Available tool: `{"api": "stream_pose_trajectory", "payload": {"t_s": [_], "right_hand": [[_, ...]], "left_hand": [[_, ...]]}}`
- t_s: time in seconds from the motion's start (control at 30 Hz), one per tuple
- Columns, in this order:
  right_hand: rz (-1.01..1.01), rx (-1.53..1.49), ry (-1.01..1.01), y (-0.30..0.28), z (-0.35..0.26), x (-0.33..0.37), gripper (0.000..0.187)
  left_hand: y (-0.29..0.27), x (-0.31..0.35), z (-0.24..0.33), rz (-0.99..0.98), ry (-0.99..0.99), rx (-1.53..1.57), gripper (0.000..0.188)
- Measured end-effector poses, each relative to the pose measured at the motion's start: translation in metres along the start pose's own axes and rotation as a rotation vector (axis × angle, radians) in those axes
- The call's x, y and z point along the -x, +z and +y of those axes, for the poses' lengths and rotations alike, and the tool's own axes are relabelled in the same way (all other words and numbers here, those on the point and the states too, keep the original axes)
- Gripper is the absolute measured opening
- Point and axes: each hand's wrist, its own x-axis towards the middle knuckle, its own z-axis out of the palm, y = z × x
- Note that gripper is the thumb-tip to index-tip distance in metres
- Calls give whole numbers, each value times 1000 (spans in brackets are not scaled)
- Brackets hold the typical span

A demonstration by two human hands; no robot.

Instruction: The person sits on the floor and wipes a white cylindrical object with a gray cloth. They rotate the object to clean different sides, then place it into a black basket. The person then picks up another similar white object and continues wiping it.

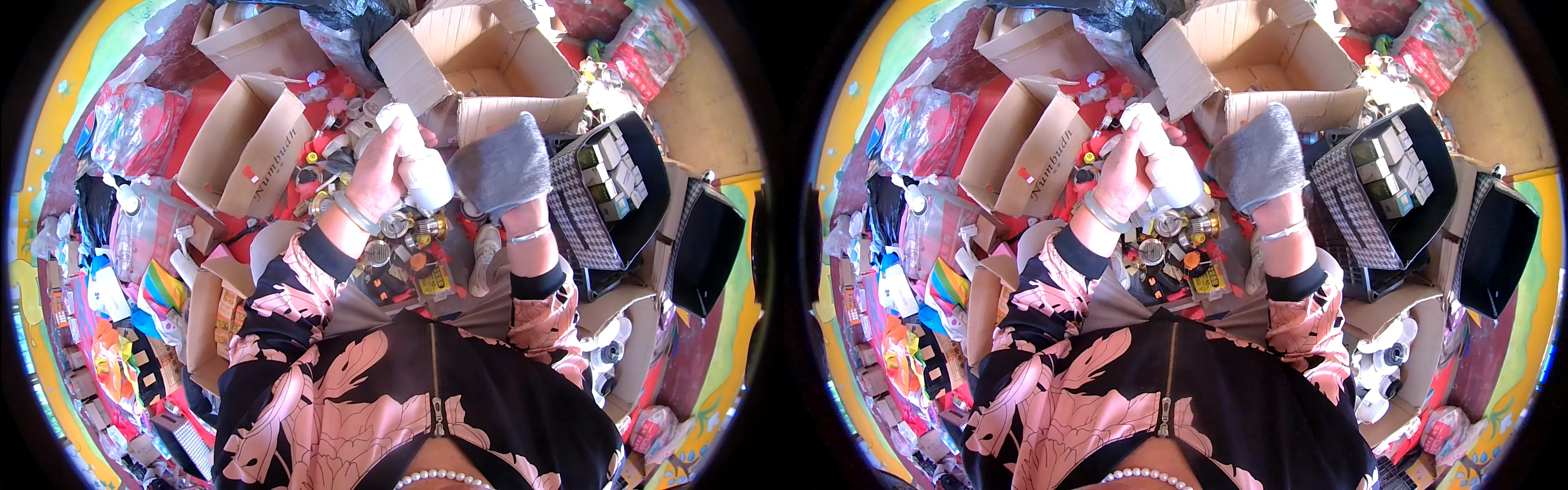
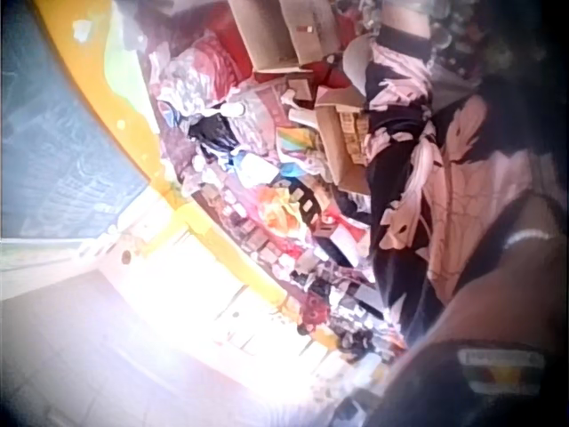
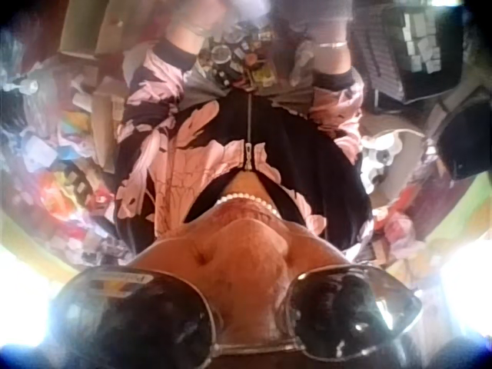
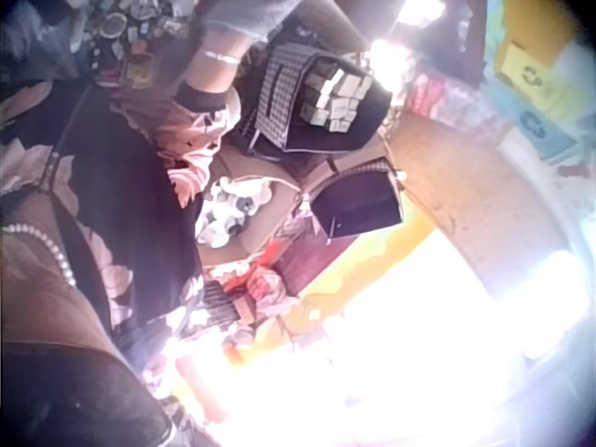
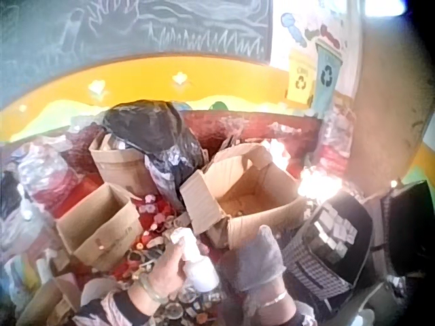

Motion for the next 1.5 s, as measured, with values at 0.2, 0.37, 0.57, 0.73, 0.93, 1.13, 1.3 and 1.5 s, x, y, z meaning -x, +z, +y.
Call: {"api": "stream_pose_trajectory", "payload": {"t_s": [0.2,0.37,0.57,0.73,0.93,1.13,1.3,1.5], "right_hand": [[-239,1321,-518,54,-38,-6,19],[-245,991,-163,61,11,41,65],[-203,770,28,66,-3,41,59],[-62,582,-24,68,14,44,39],[-269,1368,-158,90,-41,28,35],[-342,895,-120,44,8,19,40],[-75,-421,420,34,17,29,32],[37,-721,528,11,35,22,30]], "left_hand": [[4,-2,-13,22,97,-125,34],[17,6,-10,163,-50,-159,22],[11,7,-15,210,-17,-306,36],[14,15,-15,138,-32,-257,46],[23,23,-29,47,192,-257,38],[17,24,-35,-244,389,-581,43],[12,19,-40,-482,543,-887,56],[12,18,-16,-315,176,-345,52]]}}
